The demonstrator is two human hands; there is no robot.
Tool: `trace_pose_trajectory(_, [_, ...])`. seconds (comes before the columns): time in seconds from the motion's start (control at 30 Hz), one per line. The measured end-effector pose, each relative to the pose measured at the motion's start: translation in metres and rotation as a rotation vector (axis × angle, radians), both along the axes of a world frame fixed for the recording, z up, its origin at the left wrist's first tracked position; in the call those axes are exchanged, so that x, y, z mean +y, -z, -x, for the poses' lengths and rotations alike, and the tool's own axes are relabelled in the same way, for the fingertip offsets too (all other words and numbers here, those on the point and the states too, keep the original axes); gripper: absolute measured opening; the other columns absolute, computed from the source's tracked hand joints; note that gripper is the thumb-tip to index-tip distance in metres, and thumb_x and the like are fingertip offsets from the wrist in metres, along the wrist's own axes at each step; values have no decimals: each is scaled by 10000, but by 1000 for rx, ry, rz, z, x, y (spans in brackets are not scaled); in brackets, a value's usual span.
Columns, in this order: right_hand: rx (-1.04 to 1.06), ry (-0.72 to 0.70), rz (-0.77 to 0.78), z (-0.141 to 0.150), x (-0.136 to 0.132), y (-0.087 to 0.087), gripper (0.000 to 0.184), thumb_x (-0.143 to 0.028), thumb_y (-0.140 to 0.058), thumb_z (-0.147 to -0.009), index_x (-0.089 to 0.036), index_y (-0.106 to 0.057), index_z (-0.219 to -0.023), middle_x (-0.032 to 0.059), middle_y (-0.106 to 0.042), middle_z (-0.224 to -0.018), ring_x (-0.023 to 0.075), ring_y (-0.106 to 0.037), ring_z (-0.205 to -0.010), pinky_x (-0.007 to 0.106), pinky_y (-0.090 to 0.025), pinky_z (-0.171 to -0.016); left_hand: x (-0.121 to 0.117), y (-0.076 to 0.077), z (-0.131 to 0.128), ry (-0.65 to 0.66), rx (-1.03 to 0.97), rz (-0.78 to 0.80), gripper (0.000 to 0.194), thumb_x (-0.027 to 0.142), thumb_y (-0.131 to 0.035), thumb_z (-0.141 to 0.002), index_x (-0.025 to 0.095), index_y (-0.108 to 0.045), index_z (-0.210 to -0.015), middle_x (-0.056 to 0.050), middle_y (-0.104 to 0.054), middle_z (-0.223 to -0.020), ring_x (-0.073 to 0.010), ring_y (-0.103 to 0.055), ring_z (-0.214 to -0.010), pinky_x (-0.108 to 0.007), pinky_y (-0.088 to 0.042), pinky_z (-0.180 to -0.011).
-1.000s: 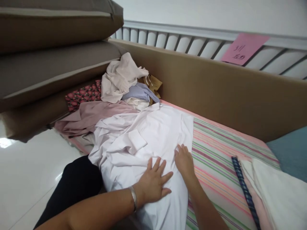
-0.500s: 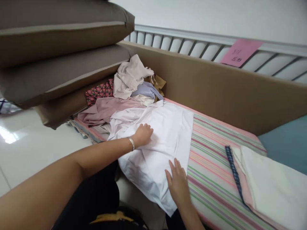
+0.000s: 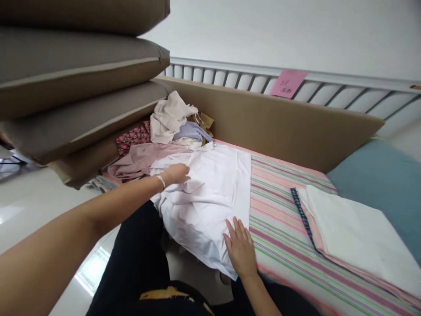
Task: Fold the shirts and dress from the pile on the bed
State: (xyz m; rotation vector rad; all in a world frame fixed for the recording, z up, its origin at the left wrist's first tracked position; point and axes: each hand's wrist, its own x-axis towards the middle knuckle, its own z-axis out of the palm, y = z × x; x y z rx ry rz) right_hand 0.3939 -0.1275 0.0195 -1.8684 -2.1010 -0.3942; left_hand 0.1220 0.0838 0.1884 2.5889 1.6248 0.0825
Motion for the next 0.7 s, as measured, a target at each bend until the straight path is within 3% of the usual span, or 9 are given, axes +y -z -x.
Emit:
trace_pose_trajectory(0.1, [-6,8,22,0,0,-2,481,-404,-387,-913,-238,-422,-1364,82,-337,-1475,253,-281,-1366,434,-295,-1065,-15,27,-16,13,-100,30,259,255,-761,-597,141,-688,-817,-142,-677,-987,-301,-589,-998,-377,-409,-892])
trace_pose_trajectory(0.2, [-8,27,49,1,0,-5,481,-415,-383,-914,-250,-420,-1364,74,-339,-1474,245,-288,-1364,426,-303,-1064,-10,38,-23,-73,-271,43,52,126,-684,-632,114,-636,-618,-163,-680,-834,-315,-599,-954,-410,-396,-891])
trace_pose_trajectory(0.27, [-12,34,58,1,1,-6,483,-415,-383,-914,-254,-413,-1369,70,-336,-1476,241,-284,-1366,422,-307,-1064,6,31,-15,-149,-426,55,130,133,-653,-653,126,-583,-544,-141,-660,-718,-305,-614,-884,-391,-425,-828])
trace_pose_trajectory(0.33, [-23,33,59,1,1,-5,483,-410,-382,-915,-253,-409,-1371,67,-332,-1478,239,-278,-1369,421,-309,-1064,25,13,1,-223,-610,59,171,189,-638,-673,145,-550,-534,-95,-627,-642,-272,-620,-805,-345,-450,-745])
trace_pose_trajectory(0.43, [-40,27,49,0,1,-3,490,-413,-382,-914,-250,-404,-1375,67,-326,-1482,243,-269,-1372,425,-310,-1064,46,-17,36,-329,-921,65,179,307,-578,-729,161,-547,-629,-35,-586,-606,-195,-606,-662,-278,-463,-621])
trace_pose_trajectory(0.5, [-44,25,43,-1,1,-2,494,-414,-382,-912,-251,-400,-1377,67,-321,-1484,246,-262,-1375,428,-310,-1063,50,-28,58,-388,-1118,81,199,358,-534,-749,165,-536,-702,-16,-574,-612,-151,-589,-591,-250,-469,-576])
trace_pose_trajectory(0.6, [-46,21,34,-1,1,0,496,-416,-381,-909,-247,-403,-1375,72,-322,-1484,249,-259,-1376,434,-312,-1059,42,-23,81,-457,-1317,128,228,390,-535,-726,166,-501,-701,-11,-564,-615,-122,-570,-532,-234,-471,-540])
trace_pose_trajectory(0.7, [-54,17,21,-1,2,1,500,-430,-378,-908,-238,-414,-1368,81,-336,-1476,253,-264,-1373,438,-319,-1055,30,0,89,-526,-1385,177,231,385,-570,-696,174,-479,-680,-22,-566,-629,-125,-557,-501,-247,-461,-509])
